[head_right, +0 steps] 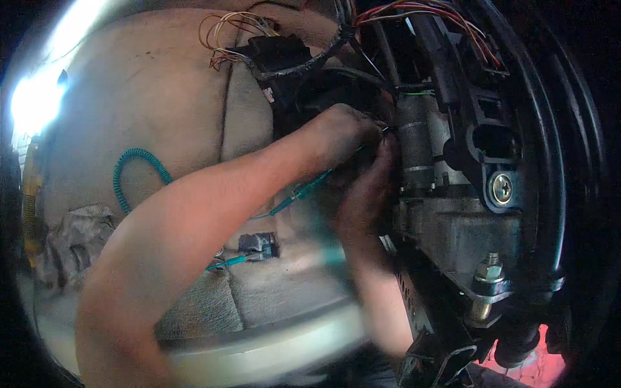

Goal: The person works on the underside of a car seat, manipulating wires and mechanical components by hand.

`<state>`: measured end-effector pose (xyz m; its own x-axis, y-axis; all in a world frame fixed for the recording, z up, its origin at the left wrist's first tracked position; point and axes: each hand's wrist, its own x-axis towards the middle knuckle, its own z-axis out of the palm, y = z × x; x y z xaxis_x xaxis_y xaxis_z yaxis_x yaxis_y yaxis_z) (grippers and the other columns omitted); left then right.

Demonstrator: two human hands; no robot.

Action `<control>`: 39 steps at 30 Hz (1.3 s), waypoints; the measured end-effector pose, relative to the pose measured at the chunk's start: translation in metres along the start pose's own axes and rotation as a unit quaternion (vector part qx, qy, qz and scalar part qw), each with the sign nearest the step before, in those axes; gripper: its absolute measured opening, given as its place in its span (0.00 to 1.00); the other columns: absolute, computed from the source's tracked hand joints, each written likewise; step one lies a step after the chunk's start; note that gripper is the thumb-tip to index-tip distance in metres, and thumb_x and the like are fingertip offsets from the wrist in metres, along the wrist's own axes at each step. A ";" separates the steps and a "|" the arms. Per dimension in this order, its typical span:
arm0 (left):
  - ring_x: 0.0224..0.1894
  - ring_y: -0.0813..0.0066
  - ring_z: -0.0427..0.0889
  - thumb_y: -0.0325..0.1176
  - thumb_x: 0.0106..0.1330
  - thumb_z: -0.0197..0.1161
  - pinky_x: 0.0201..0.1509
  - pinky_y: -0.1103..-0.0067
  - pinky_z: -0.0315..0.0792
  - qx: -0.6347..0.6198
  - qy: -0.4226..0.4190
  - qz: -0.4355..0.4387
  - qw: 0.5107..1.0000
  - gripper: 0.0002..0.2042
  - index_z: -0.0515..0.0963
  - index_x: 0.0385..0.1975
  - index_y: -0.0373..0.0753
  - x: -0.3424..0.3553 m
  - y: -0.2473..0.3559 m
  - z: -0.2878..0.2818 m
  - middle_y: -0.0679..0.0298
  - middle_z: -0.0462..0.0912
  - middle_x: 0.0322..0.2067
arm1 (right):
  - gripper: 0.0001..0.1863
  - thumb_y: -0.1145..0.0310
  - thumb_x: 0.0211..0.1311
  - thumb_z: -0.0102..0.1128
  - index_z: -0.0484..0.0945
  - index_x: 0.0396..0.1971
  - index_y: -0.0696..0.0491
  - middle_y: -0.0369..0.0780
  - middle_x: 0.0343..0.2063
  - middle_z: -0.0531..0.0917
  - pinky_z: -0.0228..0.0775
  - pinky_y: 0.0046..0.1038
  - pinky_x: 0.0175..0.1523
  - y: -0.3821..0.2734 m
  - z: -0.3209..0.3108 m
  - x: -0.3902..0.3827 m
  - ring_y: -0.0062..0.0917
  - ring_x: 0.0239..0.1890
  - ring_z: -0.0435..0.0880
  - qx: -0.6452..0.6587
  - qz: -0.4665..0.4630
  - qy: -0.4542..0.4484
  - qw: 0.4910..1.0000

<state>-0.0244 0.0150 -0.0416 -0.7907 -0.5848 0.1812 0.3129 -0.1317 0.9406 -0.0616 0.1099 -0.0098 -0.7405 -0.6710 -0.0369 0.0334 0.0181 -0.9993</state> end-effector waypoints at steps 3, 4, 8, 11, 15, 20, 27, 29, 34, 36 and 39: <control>0.29 0.70 0.80 0.34 0.65 0.52 0.36 0.71 0.73 0.025 0.037 -0.023 0.999 0.14 0.80 0.34 0.29 -0.011 0.019 0.007 0.53 0.81 0.26 | 0.27 0.50 0.71 0.34 0.65 0.58 0.55 0.45 0.54 0.71 0.59 0.33 0.61 0.005 -0.010 0.007 0.32 0.57 0.70 -0.060 -0.049 -0.003 0.997; 0.29 0.69 0.80 0.34 0.65 0.51 0.37 0.71 0.73 0.011 0.050 -0.055 0.997 0.14 0.80 0.34 0.29 -0.016 0.029 0.009 0.52 0.81 0.26 | 0.26 0.51 0.71 0.34 0.64 0.58 0.55 0.46 0.54 0.70 0.59 0.33 0.61 0.006 -0.012 0.009 0.32 0.57 0.70 -0.078 -0.056 -0.011 0.995; 0.29 0.68 0.80 0.34 0.67 0.50 0.37 0.70 0.73 0.077 0.050 -0.037 0.995 0.15 0.79 0.36 0.28 -0.018 0.034 0.005 0.51 0.81 0.26 | 0.26 0.53 0.72 0.33 0.63 0.58 0.57 0.47 0.55 0.70 0.59 0.33 0.61 0.019 -0.034 0.024 0.33 0.57 0.69 -0.289 -0.180 -0.018 0.940; 0.29 0.67 0.81 0.34 0.67 0.50 0.37 0.70 0.74 0.061 0.047 -0.039 0.996 0.14 0.79 0.38 0.28 -0.019 0.038 0.005 0.51 0.81 0.26 | 0.26 0.52 0.72 0.32 0.64 0.57 0.58 0.47 0.53 0.71 0.61 0.33 0.59 0.021 -0.036 0.025 0.34 0.56 0.71 -0.386 -0.250 -0.012 0.888; 0.32 0.66 0.81 0.33 0.66 0.51 0.40 0.71 0.75 -0.004 0.026 -0.070 0.997 0.14 0.79 0.38 0.29 -0.014 0.031 0.004 0.52 0.81 0.25 | 0.23 0.52 0.71 0.36 0.72 0.48 0.53 0.38 0.42 0.75 0.64 0.27 0.52 0.005 -0.015 0.012 0.23 0.46 0.74 -0.206 -0.142 -0.011 0.968; 0.28 0.64 0.82 0.30 0.65 0.49 0.33 0.71 0.76 0.300 0.081 0.330 0.891 0.12 0.79 0.34 0.29 0.015 -0.031 -0.003 0.53 0.81 0.24 | 0.24 0.50 0.70 0.36 0.72 0.49 0.53 0.38 0.42 0.76 0.64 0.26 0.51 -0.006 0.005 -0.001 0.24 0.46 0.75 -0.087 -0.025 0.008 0.996; 0.22 0.63 0.82 0.29 0.65 0.48 0.24 0.70 0.75 0.178 -0.119 -0.129 0.968 0.12 0.80 0.35 0.32 -0.018 0.086 -0.020 0.53 0.81 0.23 | 0.22 0.56 0.72 0.37 0.68 0.53 0.56 0.43 0.47 0.74 0.60 0.30 0.56 -0.007 0.001 -0.008 0.28 0.50 0.72 -0.119 -0.095 0.017 0.988; 0.21 0.64 0.81 0.30 0.65 0.49 0.23 0.71 0.75 0.225 -0.112 -0.099 0.963 0.12 0.80 0.34 0.31 -0.023 0.087 -0.024 0.53 0.81 0.22 | 0.23 0.55 0.73 0.33 0.67 0.54 0.57 0.45 0.49 0.73 0.58 0.32 0.57 -0.010 0.013 -0.016 0.31 0.52 0.71 -0.173 -0.119 0.017 0.978; 0.20 0.65 0.81 0.31 0.65 0.50 0.22 0.71 0.74 0.241 -0.065 -0.152 0.957 0.13 0.79 0.32 0.29 -0.022 0.095 -0.008 0.54 0.81 0.22 | 0.24 0.56 0.73 0.32 0.66 0.55 0.58 0.47 0.49 0.73 0.57 0.33 0.58 0.007 -0.015 0.009 0.33 0.52 0.70 -0.340 -0.209 0.007 0.917; 0.20 0.65 0.81 0.31 0.65 0.50 0.22 0.71 0.74 0.231 -0.073 -0.153 0.958 0.13 0.79 0.32 0.29 -0.025 0.096 -0.012 0.53 0.81 0.22 | 0.23 0.56 0.73 0.32 0.66 0.55 0.58 0.47 0.49 0.73 0.57 0.34 0.58 0.006 -0.011 0.006 0.33 0.52 0.70 -0.292 -0.184 0.002 0.939; 0.20 0.65 0.81 0.31 0.65 0.49 0.22 0.72 0.74 0.310 -0.048 -0.006 0.949 0.13 0.80 0.32 0.30 -0.002 0.049 -0.015 0.53 0.81 0.22 | 0.23 0.57 0.73 0.32 0.66 0.54 0.58 0.47 0.50 0.73 0.57 0.34 0.58 0.016 -0.017 0.017 0.33 0.52 0.70 -0.190 -0.150 0.002 0.970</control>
<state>0.0000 -0.0025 0.0002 -0.8459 -0.5065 0.1673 -0.0428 0.3772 0.9251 -0.0849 0.1117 -0.0270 -0.6808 -0.6861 0.2565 -0.4328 0.0942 -0.8966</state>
